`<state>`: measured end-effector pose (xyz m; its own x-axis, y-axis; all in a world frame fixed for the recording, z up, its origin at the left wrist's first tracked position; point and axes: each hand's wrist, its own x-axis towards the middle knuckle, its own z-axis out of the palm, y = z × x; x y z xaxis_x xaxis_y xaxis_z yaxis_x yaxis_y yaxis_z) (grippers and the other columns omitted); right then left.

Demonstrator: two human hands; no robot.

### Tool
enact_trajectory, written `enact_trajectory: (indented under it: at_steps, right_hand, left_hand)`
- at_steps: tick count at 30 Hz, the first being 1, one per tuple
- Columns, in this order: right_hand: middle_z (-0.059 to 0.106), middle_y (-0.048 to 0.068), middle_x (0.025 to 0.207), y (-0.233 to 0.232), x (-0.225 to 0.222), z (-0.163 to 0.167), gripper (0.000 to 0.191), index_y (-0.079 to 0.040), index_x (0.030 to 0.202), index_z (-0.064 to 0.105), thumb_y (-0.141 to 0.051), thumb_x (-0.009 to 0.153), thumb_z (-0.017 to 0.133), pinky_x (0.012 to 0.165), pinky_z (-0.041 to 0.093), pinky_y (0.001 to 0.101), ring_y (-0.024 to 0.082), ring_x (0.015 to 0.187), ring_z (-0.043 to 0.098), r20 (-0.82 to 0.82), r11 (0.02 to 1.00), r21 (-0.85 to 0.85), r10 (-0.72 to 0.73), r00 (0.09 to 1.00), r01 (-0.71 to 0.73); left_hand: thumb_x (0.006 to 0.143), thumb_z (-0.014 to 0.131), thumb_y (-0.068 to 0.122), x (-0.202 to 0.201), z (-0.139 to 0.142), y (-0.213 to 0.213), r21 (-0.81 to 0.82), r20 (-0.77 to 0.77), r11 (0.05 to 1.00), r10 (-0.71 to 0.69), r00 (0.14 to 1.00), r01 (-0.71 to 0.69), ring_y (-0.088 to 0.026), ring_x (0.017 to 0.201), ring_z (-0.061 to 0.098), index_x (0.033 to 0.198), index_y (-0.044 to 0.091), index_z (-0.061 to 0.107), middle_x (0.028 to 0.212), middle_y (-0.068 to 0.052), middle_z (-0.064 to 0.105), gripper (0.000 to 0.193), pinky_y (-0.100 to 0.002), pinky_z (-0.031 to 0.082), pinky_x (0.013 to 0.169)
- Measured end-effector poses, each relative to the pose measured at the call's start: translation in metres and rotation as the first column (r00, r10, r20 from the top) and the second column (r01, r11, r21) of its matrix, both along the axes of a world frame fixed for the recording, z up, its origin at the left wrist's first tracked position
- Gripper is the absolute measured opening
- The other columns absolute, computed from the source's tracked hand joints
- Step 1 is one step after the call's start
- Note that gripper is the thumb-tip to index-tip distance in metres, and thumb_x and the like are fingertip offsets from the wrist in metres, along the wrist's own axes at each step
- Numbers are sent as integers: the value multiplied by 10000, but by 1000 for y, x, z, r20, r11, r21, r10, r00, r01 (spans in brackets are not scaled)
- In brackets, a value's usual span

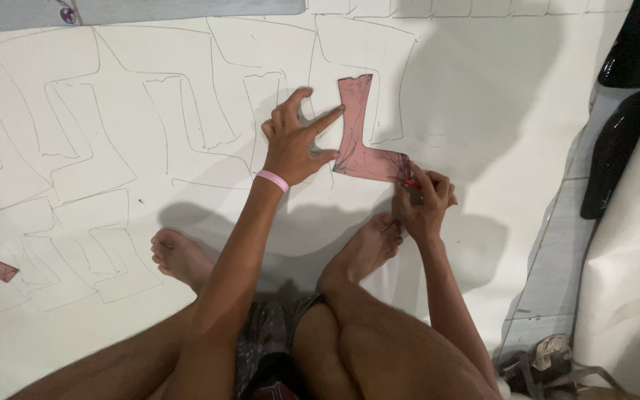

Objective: The person sits on the floor and uses a red pen to trace around a pink paper template placed on a large white sheet with pre-drawn outlines. They repeatedly reposition the template to different outlined sections and trace the edges to mark the shapes.

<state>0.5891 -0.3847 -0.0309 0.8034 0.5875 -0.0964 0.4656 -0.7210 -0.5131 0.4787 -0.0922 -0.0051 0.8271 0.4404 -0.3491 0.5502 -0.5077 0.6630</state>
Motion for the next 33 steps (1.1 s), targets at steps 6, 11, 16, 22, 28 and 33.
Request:
enact_trajectory:
  at_steps: [6, 11, 16, 22, 28, 33]
  right_hand:
    - [549, 17, 1133, 1, -1, -1, 470, -228, 1324, 727, -242, 867, 835, 1081, 253, 446, 231, 1136, 453, 32, 1000, 5, 12, 999, -13]
    - [549, 10, 1117, 3, -2, 0, 471, -236, 1331, 732, -239, 870, 832, 1064, 258, 445, 222, 1124, 463, 29, 1000, 10, 7, 1000, -8]
    - [545, 16, 1123, 5, -4, 2, 469, -230, 1319, 733, -218, 857, 811, 1052, 264, 439, 227, 1119, 464, 50, 1000, -2, 1, 999, -1]
    - [547, 9, 1107, 7, -4, 1, 465, -232, 1305, 741, -218, 846, 818, 1040, 270, 431, 220, 1097, 463, 72, 1000, 5, 0, 997, -1]
    - [552, 2, 1092, 5, -2, 2, 481, -237, 1319, 738, -234, 847, 830, 1034, 264, 439, 214, 1081, 465, 77, 1000, -5, 16, 997, -16]
    - [553, 14, 1146, 6, -3, 2, 489, -241, 1345, 709, -251, 868, 817, 1051, 265, 445, 234, 1134, 470, 64, 1000, -18, 9, 998, -8]
  left_hand:
    - [729, 915, 414, 0, 0, 0, -6, -2, 1000, -10, 1000, 10, -335, 1358, 235, 1413, 434, 610, 1589, -53, 228, 749, -520, 233, 1044]
    - [731, 916, 417, 1, 0, 0, 4, -7, 1000, -15, 1000, 15, -335, 1358, 232, 1421, 440, 597, 1589, -59, 223, 760, -525, 230, 1040]
    - [717, 916, 407, 2, 2, 0, -8, -31, 1000, -11, 999, 11, -342, 1362, 228, 1413, 452, 597, 1584, -62, 223, 766, -520, 233, 1045]
    - [710, 926, 386, 3, 4, 1, -9, -13, 1000, -8, 1000, 8, -351, 1358, 225, 1417, 437, 595, 1586, -73, 220, 782, -531, 226, 1046]
    - [712, 922, 388, 4, 4, -1, -23, -22, 1000, -7, 1000, 7, -338, 1350, 242, 1431, 429, 591, 1593, -58, 232, 792, -529, 226, 1057]
    - [709, 915, 372, 4, 4, -1, -18, -11, 1000, 1, 1000, -1, -345, 1356, 234, 1422, 429, 597, 1575, -68, 242, 782, -531, 224, 1051]
